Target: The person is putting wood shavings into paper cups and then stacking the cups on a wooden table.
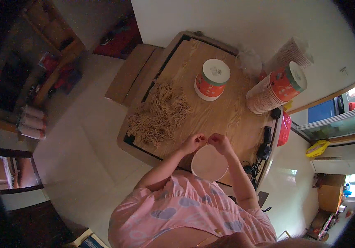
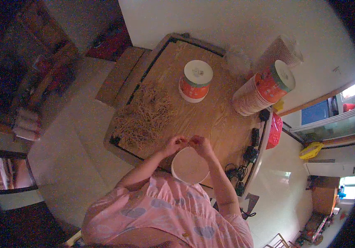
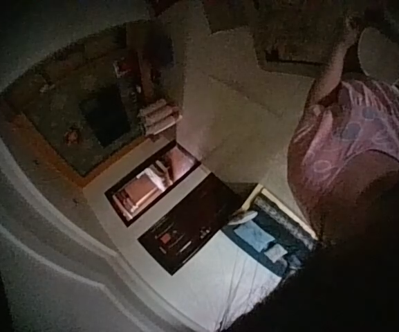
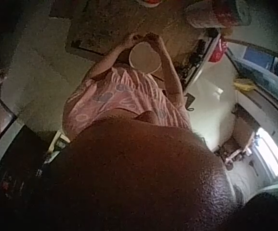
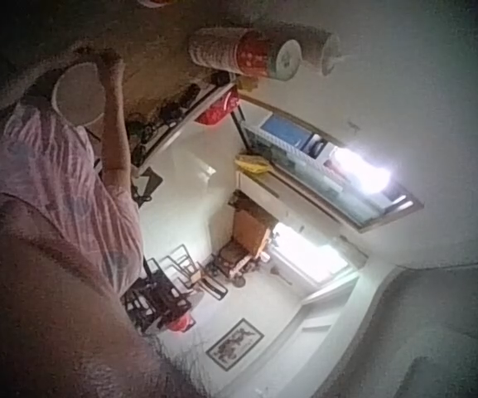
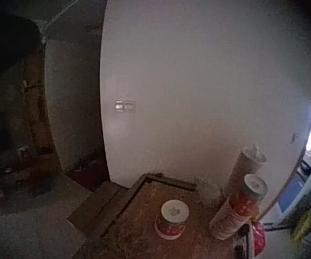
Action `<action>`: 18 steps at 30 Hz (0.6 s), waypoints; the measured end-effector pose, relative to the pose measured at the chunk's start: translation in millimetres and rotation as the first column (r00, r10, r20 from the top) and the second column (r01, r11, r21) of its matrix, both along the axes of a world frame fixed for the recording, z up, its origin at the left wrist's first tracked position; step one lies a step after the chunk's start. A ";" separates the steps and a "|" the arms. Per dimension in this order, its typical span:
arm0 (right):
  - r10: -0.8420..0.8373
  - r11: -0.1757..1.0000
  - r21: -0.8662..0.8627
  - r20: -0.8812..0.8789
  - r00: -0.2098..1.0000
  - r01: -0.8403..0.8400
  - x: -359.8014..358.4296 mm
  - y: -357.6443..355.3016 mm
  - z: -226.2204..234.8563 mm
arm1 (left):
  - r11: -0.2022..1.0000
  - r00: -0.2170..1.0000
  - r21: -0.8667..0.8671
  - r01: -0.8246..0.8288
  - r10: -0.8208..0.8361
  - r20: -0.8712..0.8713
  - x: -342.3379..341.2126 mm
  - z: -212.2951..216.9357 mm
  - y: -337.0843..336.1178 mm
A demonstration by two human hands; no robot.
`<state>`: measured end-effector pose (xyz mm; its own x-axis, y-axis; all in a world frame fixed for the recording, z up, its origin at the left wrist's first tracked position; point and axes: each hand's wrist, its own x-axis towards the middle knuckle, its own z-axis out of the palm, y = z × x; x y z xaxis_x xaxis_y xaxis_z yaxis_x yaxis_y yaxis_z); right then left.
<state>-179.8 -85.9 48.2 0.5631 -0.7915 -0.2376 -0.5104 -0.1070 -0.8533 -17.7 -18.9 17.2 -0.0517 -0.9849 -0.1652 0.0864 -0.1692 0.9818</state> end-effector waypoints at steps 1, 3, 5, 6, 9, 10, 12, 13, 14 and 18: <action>0.000 1.000 0.000 0.001 1.000 0.000 -0.8 0.1 -2.5 | 1.000 1.000 0.000 0.000 0.000 0.001 -1.4 -6.2 -0.2; -0.008 1.000 0.011 0.060 0.998 0.007 -0.1 1.0 -4.4 | 0.992 0.991 0.061 -0.111 0.115 -0.065 -4.8 -16.4 -1.2; -0.046 0.999 0.000 0.063 0.997 0.046 2.7 7.9 1.9 | 0.980 0.994 0.190 -0.058 0.075 -0.083 -0.3 -17.4 -2.3; -0.091 0.996 -0.014 0.066 0.994 0.092 5.3 11.7 8.6 | 0.950 0.994 0.311 0.005 0.030 -0.108 0.7 -13.4 -4.0; -0.200 0.960 -0.202 0.000 0.980 0.196 9.7 22.4 12.5 | 0.932 0.980 0.361 -0.002 0.074 -0.186 -1.5 2.4 -5.3; -0.204 0.959 -0.201 0.000 0.979 0.200 9.8 24.7 13.2 | 0.932 0.980 0.362 0.002 0.071 -0.187 -1.6 9.8 -5.6; -0.247 0.938 -0.243 0.032 0.969 0.247 12.1 28.4 16.1 | 0.935 0.990 0.352 -0.046 0.089 -0.107 0.1 22.5 -4.7; -0.244 0.939 -0.242 0.033 0.969 0.245 13.8 30.2 19.1 | 0.934 0.990 0.353 -0.049 0.091 -0.106 0.4 18.3 -4.2; -0.241 0.922 -0.297 0.061 0.969 0.248 15.1 32.1 22.8 | 0.934 0.987 0.355 -0.048 0.098 -0.124 0.3 10.9 -4.0; -0.281 0.871 -0.401 0.069 0.957 0.285 15.7 36.6 21.1 | 0.906 0.960 0.423 -0.016 0.133 -0.248 0.4 13.6 -5.4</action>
<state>-164.1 -49.3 69.3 0.3013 -0.9434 0.1390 -0.5638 -0.2938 -0.7719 -17.3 -24.4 30.8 -0.0803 -0.8328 -0.5478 0.3617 -0.5365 0.7625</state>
